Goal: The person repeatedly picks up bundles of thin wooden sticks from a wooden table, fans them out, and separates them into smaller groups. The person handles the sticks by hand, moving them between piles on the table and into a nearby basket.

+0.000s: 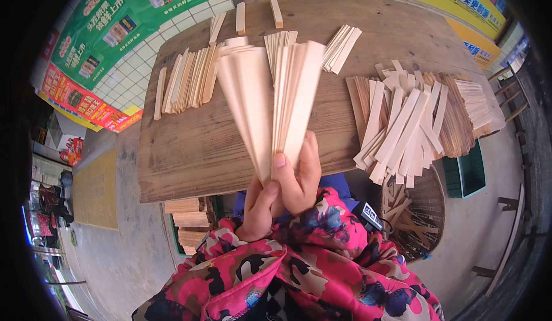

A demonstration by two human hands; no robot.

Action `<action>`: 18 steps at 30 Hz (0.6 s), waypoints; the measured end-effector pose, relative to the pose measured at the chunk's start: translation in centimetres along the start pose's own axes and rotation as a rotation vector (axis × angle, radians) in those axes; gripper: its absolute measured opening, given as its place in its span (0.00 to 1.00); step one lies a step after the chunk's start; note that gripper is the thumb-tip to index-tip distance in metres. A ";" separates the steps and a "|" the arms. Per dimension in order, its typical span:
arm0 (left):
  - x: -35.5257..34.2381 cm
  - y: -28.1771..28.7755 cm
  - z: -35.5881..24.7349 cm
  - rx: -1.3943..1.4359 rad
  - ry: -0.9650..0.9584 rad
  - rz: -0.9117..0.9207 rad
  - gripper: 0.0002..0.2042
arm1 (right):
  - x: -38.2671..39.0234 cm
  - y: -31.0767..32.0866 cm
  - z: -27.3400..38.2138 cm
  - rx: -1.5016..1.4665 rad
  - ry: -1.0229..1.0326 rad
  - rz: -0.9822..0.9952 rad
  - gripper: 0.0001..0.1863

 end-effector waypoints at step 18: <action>0.4 10.2 -4.4 -1.346 -0.161 -0.209 0.15 | 5.0 -1.6 -7.0 -0.226 -0.874 0.489 0.12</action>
Point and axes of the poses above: each hand's wrist, its own x-axis away from the middle knuckle, its own y-axis out of the back of the hand, z = x × y, the point moved 4 cm from there along -x, towards the middle knuckle, and after that the axes turned 9 degrees about y, right-handed, at the moved point
